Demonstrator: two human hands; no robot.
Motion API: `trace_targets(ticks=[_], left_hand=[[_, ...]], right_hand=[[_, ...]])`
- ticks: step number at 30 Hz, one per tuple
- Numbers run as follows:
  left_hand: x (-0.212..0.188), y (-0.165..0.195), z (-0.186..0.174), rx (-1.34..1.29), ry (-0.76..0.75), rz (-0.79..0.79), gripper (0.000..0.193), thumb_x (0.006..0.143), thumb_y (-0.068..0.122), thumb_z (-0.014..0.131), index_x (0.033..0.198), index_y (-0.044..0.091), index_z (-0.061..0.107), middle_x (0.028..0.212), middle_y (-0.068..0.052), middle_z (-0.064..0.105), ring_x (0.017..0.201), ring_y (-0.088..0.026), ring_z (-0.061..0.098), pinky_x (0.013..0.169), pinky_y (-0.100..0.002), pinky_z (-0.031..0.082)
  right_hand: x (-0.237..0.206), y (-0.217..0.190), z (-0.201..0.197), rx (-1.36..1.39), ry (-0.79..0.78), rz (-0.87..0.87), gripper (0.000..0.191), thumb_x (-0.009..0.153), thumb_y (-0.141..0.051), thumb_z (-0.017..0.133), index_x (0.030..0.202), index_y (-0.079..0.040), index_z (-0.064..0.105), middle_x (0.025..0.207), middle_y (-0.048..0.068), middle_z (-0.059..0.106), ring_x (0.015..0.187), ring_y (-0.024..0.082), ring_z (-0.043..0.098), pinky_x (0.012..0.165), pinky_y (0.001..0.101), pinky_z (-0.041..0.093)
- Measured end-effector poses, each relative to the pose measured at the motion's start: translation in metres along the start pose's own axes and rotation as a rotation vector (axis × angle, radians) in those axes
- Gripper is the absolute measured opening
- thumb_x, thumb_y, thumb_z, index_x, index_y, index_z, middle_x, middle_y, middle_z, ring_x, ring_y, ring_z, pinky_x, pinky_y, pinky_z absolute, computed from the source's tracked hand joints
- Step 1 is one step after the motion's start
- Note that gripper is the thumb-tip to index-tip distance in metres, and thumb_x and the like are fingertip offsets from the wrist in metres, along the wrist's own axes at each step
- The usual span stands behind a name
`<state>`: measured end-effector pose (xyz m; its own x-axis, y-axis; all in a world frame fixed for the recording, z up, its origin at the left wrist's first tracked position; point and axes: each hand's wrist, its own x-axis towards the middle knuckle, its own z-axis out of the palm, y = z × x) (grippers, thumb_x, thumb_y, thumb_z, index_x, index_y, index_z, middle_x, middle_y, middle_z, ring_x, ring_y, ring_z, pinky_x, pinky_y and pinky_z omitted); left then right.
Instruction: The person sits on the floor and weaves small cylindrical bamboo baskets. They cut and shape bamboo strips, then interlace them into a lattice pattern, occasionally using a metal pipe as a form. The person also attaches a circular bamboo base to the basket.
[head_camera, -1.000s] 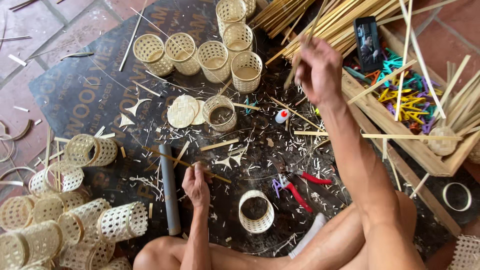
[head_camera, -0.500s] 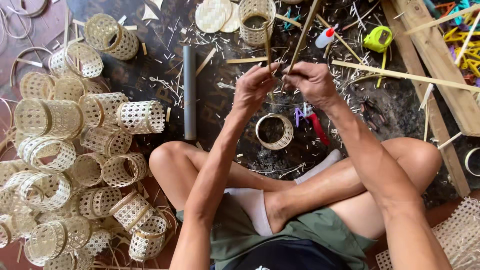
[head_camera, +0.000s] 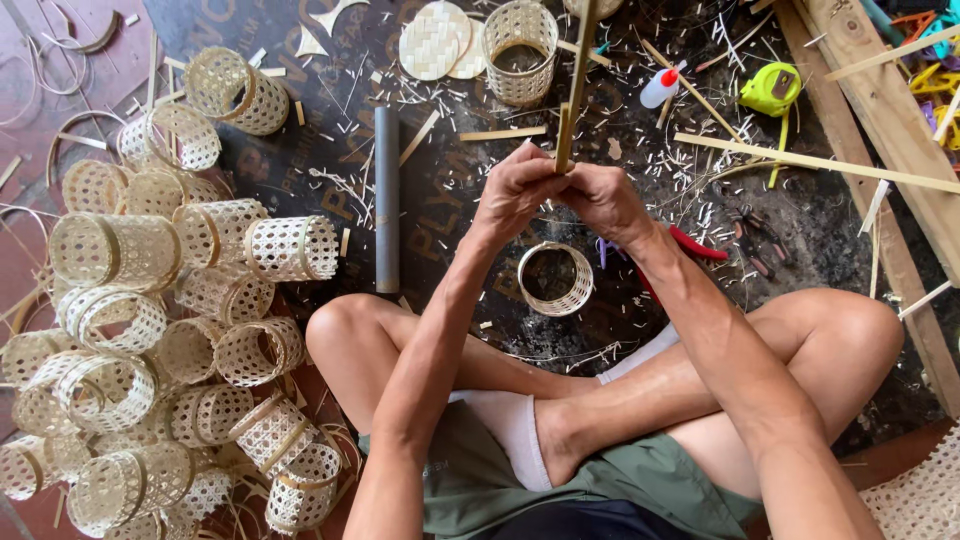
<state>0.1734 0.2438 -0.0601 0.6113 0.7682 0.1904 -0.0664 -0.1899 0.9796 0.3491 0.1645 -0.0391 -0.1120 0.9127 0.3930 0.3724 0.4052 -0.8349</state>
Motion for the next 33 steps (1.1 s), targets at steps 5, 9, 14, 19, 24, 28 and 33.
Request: trace_targets(ticks=[5, 9, 14, 19, 24, 28, 33], left_hand=[[0.002, 0.019, -0.002, 0.161, -0.076, 0.134, 0.018, 0.091, 0.008, 0.08, 0.108, 0.005, 0.076, 0.096, -0.003, 0.067, 0.088, -0.013, 0.067, 0.073, -0.027, 0.057], [0.003, 0.059, -0.001, 0.203, -0.016, 0.147, 0.02, 0.093, 0.005, 0.078, 0.112, 0.005, 0.074, 0.099, -0.004, 0.07, 0.087, -0.013, 0.069, 0.073, -0.028, 0.057], [0.01, 0.098, 0.009, 0.352, 0.075, 0.39, 0.021, 0.094, 0.008, 0.079, 0.113, 0.007, 0.073, 0.098, -0.002, 0.073, 0.087, -0.015, 0.069, 0.074, -0.029, 0.057], [0.003, 0.091, 0.026, 0.302, 0.066, 0.34, 0.018, 0.098, 0.007, 0.076, 0.115, 0.007, 0.074, 0.096, -0.003, 0.078, 0.083, -0.012, 0.076, 0.069, -0.025, 0.062], [0.003, 0.092, 0.028, 0.311, 0.046, 0.406, 0.014, 0.101, 0.008, 0.071, 0.115, 0.007, 0.074, 0.099, -0.005, 0.08, 0.088, -0.014, 0.08, 0.074, -0.029, 0.064], [0.004, 0.122, -0.02, -0.201, 0.162, 0.31, 0.019, 0.108, 0.014, 0.067, 0.12, 0.002, 0.074, 0.107, -0.015, 0.08, 0.095, -0.024, 0.081, 0.082, -0.039, 0.067], [-0.009, 0.13, -0.068, -0.814, 0.382, 0.008, 0.026, 0.101, 0.013, 0.068, 0.12, -0.005, 0.066, 0.111, -0.023, 0.074, 0.1, -0.035, 0.078, 0.076, -0.043, 0.066]], right_hand=[[-0.008, 0.001, 0.005, -0.172, 0.048, 0.069, 0.015, 0.094, -0.007, 0.076, 0.108, -0.006, 0.075, 0.098, 0.01, 0.077, 0.083, 0.024, 0.076, 0.073, 0.0339, 0.061], [-0.015, 0.005, 0.009, -0.282, 0.07, -0.002, 0.019, 0.09, -0.008, 0.079, 0.108, -0.005, 0.073, 0.1, 0.013, 0.074, 0.087, 0.03, 0.073, 0.074, 0.0367, 0.059], [-0.02, 0.013, 0.007, -0.266, 0.056, 0.013, 0.014, 0.09, -0.008, 0.081, 0.099, -0.005, 0.071, 0.089, 0.013, 0.071, 0.08, 0.03, 0.071, 0.068, 0.0386, 0.057], [-0.035, 0.013, 0.009, -0.218, 0.039, 0.017, 0.012, 0.093, -0.006, 0.079, 0.102, -0.005, 0.072, 0.091, 0.011, 0.072, 0.081, 0.026, 0.072, 0.071, 0.0359, 0.058], [-0.041, -0.003, -0.004, -0.055, -0.061, 0.136, 0.01, 0.094, -0.003, 0.076, 0.104, -0.004, 0.076, 0.091, 0.008, 0.077, 0.078, 0.016, 0.071, 0.069, 0.0324, 0.058], [-0.067, -0.034, -0.059, 0.134, 0.093, 0.357, 0.021, 0.1, -0.005, 0.068, 0.12, -0.006, 0.072, 0.101, 0.006, 0.076, 0.081, 0.013, 0.074, 0.071, 0.0282, 0.063], [-0.148, -0.058, -0.098, -0.66, 0.243, 0.35, 0.019, 0.107, -0.019, 0.068, 0.116, -0.005, 0.078, 0.099, 0.015, 0.077, 0.082, 0.027, 0.073, 0.073, 0.0405, 0.058]])
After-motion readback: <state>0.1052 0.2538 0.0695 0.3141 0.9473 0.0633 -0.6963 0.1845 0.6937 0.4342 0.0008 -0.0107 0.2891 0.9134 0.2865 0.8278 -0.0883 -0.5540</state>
